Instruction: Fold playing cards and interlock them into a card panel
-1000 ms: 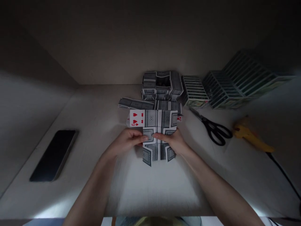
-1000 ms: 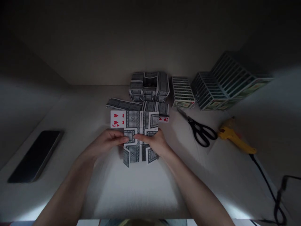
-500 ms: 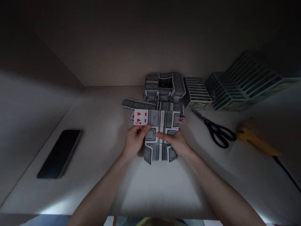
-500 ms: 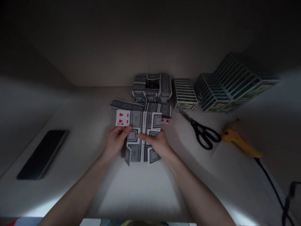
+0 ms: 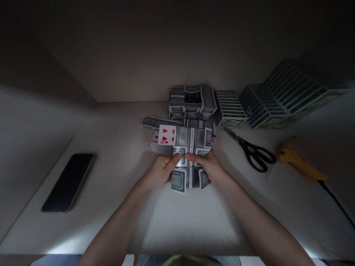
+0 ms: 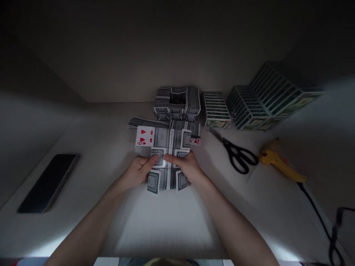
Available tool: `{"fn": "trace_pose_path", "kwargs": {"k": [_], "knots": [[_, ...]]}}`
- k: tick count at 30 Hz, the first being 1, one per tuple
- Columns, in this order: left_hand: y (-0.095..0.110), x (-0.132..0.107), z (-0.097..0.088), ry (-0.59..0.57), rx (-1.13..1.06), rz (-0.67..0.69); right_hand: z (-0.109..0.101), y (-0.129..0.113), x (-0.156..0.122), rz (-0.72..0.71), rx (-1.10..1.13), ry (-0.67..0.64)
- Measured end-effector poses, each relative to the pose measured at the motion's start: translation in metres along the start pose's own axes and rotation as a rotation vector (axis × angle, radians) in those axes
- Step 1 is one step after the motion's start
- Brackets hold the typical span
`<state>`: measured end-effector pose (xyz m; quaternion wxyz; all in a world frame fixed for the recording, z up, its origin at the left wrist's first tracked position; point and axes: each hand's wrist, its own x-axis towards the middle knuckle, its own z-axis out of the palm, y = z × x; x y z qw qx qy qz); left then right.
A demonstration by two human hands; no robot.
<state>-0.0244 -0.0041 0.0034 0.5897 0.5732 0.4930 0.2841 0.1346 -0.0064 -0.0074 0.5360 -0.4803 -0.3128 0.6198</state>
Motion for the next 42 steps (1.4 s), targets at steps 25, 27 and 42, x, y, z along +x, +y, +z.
{"fn": "trace_pose_path", "kwargs": {"k": [25, 27, 42], "knots": [[-0.004, 0.022, -0.019, 0.442, -0.503, 0.046, -0.017, -0.001, 0.004, 0.015, -0.034, -0.358], [-0.005, 0.023, -0.020, 0.440, -0.513, 0.048, -0.019, 0.000, 0.008, 0.019, 0.034, -0.329], [-0.004, 0.013, 0.000, 0.383, -0.368, 0.077, -0.012, 0.003, 0.009, 0.096, 0.053, -0.058]]}}
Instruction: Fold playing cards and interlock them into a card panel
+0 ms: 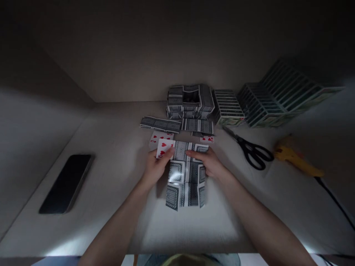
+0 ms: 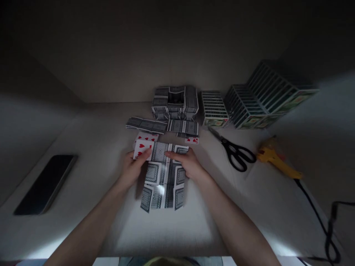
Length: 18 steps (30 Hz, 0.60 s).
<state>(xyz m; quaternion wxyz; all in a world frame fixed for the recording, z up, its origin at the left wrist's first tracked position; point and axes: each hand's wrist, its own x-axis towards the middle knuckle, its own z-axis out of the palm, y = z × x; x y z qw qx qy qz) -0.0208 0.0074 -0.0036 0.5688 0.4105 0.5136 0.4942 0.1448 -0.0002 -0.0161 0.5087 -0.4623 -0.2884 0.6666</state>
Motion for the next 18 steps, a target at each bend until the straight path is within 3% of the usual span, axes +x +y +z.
{"fn": "trace_pose_path", "kwargs": {"k": [4, 9, 13, 18], "knots": [[0.013, 0.002, -0.002, -0.233, -0.403, -0.291, -0.001, -0.001, 0.000, 0.037, 0.053, -0.001], [0.008, -0.005, 0.003, -0.306, -0.440, -0.449, 0.000, -0.002, -0.002, 0.051, 0.052, -0.068], [0.002, -0.010, 0.008, -0.369, -0.345, -0.473, 0.001, -0.003, -0.003, 0.056, 0.048, -0.120], [0.004, -0.010, 0.008, -0.466, -0.327, -0.371, 0.000, -0.002, -0.003, 0.095, 0.024, -0.144]]}}
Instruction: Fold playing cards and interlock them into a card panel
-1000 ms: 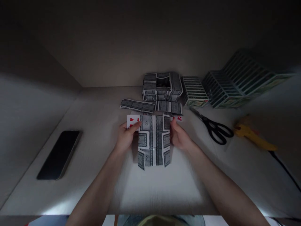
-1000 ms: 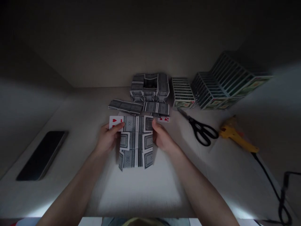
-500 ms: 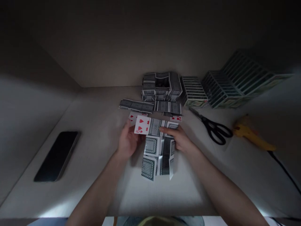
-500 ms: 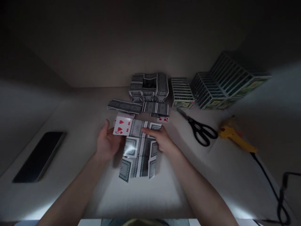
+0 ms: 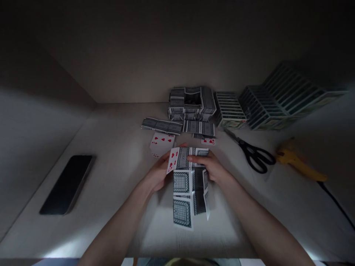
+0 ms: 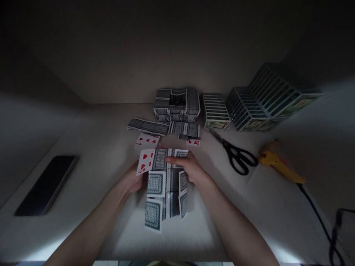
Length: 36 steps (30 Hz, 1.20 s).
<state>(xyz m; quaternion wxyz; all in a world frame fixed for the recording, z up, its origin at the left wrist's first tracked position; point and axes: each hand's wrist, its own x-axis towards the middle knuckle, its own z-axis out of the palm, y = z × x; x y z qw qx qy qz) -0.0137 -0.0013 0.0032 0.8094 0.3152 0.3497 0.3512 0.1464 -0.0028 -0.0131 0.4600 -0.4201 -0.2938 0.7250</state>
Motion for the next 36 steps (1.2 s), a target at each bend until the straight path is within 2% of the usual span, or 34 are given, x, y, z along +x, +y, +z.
{"fn": "trace_pose_path", "kwargs": {"k": [5, 12, 17, 23, 27, 36], "knots": [[0.000, -0.003, -0.002, -0.094, 0.005, 0.106, 0.000, 0.003, 0.000, 0.064, -0.023, -0.016], [0.002, -0.005, -0.003, -0.225, -0.054, 0.117, 0.004, 0.003, -0.001, 0.115, -0.038, -0.050], [0.003, -0.003, -0.002, -0.206, -0.049, 0.148, 0.005, 0.004, -0.001, 0.107, -0.056, -0.046], [0.002, 0.002, -0.013, -0.144, 0.057, 0.136, 0.006, 0.005, -0.002, 0.157, -0.030, -0.072], [0.005, 0.001, -0.018, -0.179, 0.082, 0.085, 0.007, 0.006, -0.003, 0.162, -0.052, -0.083], [0.010, 0.000, -0.020, -0.176, 0.107, 0.091, 0.010, 0.003, -0.004, 0.166, -0.060, -0.095]]}}
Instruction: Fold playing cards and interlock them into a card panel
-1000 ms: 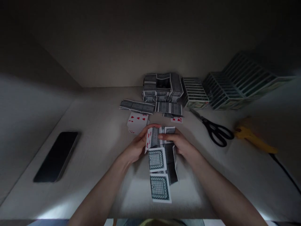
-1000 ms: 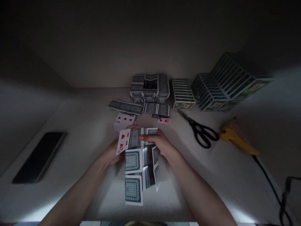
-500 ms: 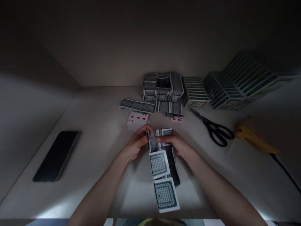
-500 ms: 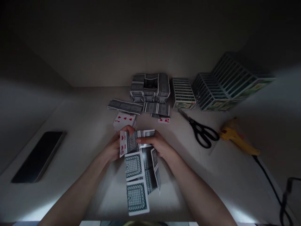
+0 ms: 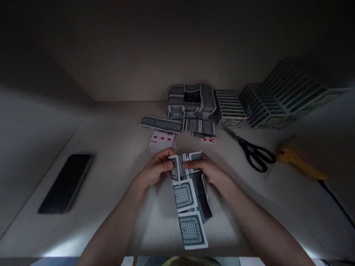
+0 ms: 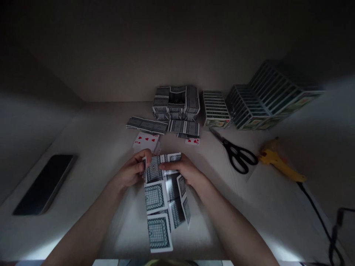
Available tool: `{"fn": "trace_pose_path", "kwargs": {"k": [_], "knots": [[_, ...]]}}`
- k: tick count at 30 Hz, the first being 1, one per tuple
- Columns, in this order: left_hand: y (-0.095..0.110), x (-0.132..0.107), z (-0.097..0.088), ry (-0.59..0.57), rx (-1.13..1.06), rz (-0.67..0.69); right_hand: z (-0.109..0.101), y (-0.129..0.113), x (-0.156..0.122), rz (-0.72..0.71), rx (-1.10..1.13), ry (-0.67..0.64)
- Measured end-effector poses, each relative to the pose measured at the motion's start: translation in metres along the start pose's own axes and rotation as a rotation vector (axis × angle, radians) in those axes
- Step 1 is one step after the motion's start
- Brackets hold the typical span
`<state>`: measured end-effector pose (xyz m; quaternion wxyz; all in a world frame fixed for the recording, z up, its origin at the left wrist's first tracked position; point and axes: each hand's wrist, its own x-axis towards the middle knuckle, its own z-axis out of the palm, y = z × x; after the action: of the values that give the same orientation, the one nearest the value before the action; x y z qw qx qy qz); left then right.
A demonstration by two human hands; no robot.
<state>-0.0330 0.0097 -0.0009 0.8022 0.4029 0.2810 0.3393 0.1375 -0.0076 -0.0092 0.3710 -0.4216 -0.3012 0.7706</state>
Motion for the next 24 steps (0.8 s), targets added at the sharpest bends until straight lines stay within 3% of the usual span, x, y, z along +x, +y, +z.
{"fn": "trace_pose_path", "kwargs": {"k": [16, 21, 24], "knots": [[0.014, -0.004, -0.001, 0.141, 0.182, 0.007, -0.005, 0.000, 0.001, -0.059, -0.038, 0.088], [0.014, -0.002, -0.002, 0.201, 0.108, -0.168, -0.006, 0.001, 0.001, -0.150, -0.047, 0.171], [0.011, -0.001, -0.005, 0.228, 0.124, -0.202, -0.009, 0.003, 0.002, -0.185, -0.085, 0.185]]}}
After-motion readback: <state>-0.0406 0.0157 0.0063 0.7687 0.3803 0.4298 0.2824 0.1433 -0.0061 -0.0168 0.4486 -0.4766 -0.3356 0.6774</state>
